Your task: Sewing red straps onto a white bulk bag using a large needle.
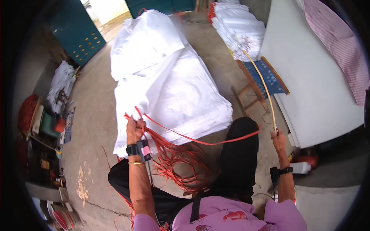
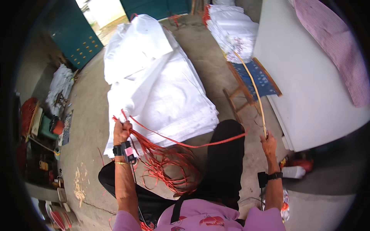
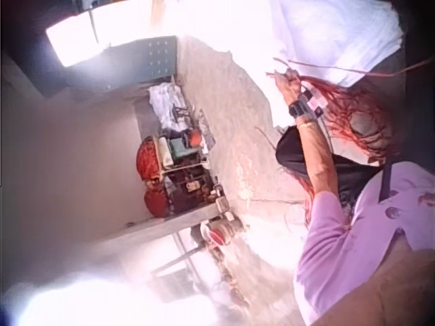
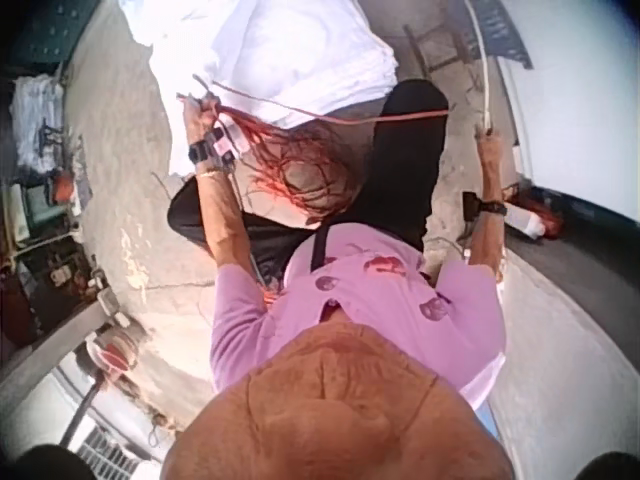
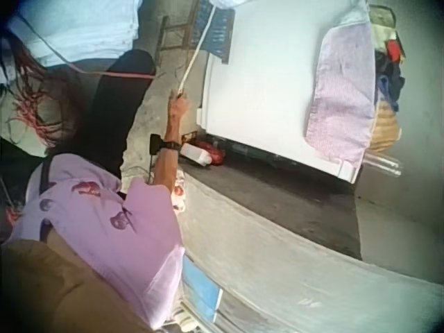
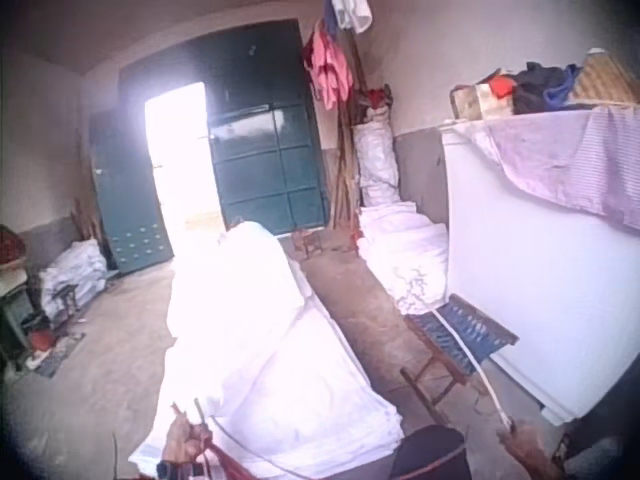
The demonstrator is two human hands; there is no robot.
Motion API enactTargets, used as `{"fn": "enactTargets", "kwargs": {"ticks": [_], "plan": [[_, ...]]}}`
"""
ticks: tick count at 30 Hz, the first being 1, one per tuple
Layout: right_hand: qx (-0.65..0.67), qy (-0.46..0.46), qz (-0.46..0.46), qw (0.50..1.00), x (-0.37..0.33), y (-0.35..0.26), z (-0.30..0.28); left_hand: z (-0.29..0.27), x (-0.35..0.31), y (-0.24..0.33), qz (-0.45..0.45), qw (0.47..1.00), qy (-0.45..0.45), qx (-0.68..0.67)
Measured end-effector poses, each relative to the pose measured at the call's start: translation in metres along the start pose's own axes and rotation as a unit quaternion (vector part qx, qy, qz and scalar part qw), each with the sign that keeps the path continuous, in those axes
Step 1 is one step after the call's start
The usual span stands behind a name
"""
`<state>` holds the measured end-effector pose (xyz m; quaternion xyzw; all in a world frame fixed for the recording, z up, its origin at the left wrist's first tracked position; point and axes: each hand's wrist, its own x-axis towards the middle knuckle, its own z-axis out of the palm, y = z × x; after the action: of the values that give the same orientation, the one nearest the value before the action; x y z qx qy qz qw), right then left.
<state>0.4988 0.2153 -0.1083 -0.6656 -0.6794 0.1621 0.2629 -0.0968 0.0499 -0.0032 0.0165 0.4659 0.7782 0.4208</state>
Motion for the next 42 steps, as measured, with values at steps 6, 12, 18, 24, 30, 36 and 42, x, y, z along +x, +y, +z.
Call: {"fn": "enactTargets", "kwargs": {"ticks": [6, 12, 18, 24, 30, 36, 42], "plan": [[0.274, -0.080, -0.013, 0.958, -0.017, -0.069, -0.067, 0.017, -0.028, 0.039, 0.018, 0.999, 0.033, 0.009], [0.282, -0.265, 0.026, 0.922, -0.054, -0.108, -0.247, 0.049, -0.003, 0.082, 0.081, 0.996, -0.012, -0.038], [0.157, -0.297, -0.019, 0.942, -0.034, -0.203, -0.214, 0.075, -0.026, 0.076, 0.138, 0.982, -0.112, 0.056], [0.206, -0.210, -0.333, 0.896, 0.120, -0.420, -0.054, 0.088, -0.106, 0.070, 0.302, 0.947, -0.027, 0.102], [0.098, -0.015, -0.425, 0.900, 0.138, -0.459, 0.059, 0.020, -0.121, 0.055, 0.246, 0.950, 0.016, 0.190], [-0.135, 0.004, -0.441, 0.887, 0.118, -0.458, 0.009, -0.014, -0.130, 0.053, 0.170, 0.971, 0.049, 0.163], [-0.189, 0.023, -0.535, 0.823, 0.171, -0.566, 0.093, -0.014, -0.136, 0.041, 0.101, 0.986, -0.018, 0.135]]}}
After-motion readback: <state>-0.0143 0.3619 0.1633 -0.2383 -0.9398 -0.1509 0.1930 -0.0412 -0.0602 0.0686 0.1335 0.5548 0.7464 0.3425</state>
